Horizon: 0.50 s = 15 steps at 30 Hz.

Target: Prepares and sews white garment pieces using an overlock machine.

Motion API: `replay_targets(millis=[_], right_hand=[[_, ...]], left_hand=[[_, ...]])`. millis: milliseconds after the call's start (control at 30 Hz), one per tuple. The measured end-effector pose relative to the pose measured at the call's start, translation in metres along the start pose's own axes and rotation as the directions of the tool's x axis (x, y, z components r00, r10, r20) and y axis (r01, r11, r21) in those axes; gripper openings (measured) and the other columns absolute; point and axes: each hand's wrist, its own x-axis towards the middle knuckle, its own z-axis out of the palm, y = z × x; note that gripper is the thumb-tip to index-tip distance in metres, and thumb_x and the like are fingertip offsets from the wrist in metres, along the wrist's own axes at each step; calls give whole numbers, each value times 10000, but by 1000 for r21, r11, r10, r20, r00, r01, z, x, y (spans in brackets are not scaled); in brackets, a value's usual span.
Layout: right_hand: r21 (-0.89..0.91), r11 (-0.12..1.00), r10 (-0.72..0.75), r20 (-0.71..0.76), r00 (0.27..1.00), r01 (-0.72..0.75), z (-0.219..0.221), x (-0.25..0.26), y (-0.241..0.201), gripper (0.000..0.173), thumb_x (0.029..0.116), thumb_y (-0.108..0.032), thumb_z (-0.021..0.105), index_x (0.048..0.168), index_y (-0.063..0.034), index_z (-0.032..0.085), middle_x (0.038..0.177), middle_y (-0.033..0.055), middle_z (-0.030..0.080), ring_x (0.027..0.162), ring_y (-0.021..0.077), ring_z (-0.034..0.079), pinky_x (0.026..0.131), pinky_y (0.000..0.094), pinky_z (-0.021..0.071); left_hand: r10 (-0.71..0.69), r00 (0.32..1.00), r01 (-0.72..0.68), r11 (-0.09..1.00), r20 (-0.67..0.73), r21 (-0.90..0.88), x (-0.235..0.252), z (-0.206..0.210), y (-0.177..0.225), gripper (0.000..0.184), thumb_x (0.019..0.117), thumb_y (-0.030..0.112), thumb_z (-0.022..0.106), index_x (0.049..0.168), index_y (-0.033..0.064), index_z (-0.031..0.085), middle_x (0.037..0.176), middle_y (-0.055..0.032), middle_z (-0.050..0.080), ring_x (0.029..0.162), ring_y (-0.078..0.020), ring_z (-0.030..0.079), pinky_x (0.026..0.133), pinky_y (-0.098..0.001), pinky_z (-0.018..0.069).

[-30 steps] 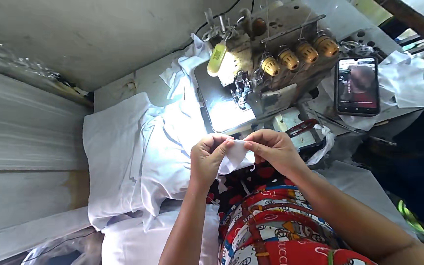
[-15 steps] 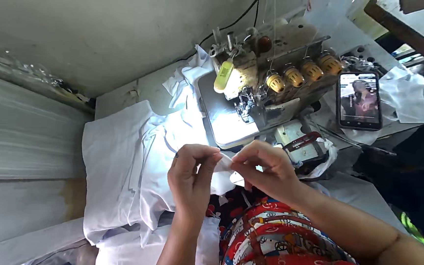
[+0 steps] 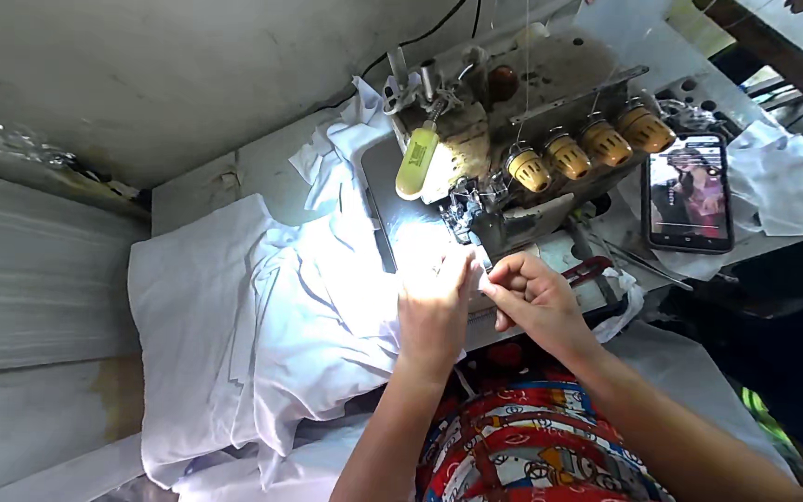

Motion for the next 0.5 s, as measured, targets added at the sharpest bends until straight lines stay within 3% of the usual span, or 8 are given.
replay_targets(millis=[67, 100, 200, 367, 500], right_hand=[[-26, 999, -25, 20, 999, 25, -1, 1, 0, 94, 951, -32, 616, 1045, -29, 613, 898, -52, 704, 599, -38, 619, 531, 133, 542], [-54, 997, -55, 26, 998, 56, -2, 1, 0, 102, 957, -41, 609, 1053, -16, 634, 911, -47, 710, 605, -46, 617, 532, 125, 539], [-225, 957, -172, 63, 983, 181, -6, 6, 5, 201, 1014, -122, 576, 1110, 4, 699, 949, -11, 726, 643, -72, 608, 553, 100, 523], [-494, 822, -257, 120, 959, 283, -10, 9, 9, 301, 1056, -235, 527, 1191, -54, 726, 952, 36, 747, 734, 12, 665, 641, 175, 555], [-571, 766, -250, 159, 955, 296, -11, 6, 12, 343, 1055, -271, 520, 1255, -54, 695, 856, 35, 725, 674, 76, 645, 615, 243, 548]], left_hand=[[-19, 999, 17, 998, 39, 60, -8, -6, 10, 209, 976, 112, 613, 1083, 76, 789, 1089, -101, 766, 936, -230, 732, 789, -366, 567], [-21, 999, 18, 997, 45, 80, -11, -7, 13, 231, 980, 110, 602, 1115, 62, 783, 1089, -108, 771, 932, -239, 740, 789, -368, 567], [-6, 1000, 5, 997, 13, 71, -10, -4, 12, 233, 982, 131, 601, 1101, 3, 754, 853, -105, 742, 776, -227, 707, 725, -348, 555], [-16, 999, 16, 1000, 50, 15, -2, -4, 3, 172, 960, 104, 628, 1020, 3, 754, 873, -105, 746, 805, -205, 724, 745, -325, 580], [-14, 996, 18, 999, 84, -41, 2, -8, -7, 164, 961, 103, 633, 1024, 19, 759, 978, -107, 759, 906, -198, 732, 820, -326, 582]])
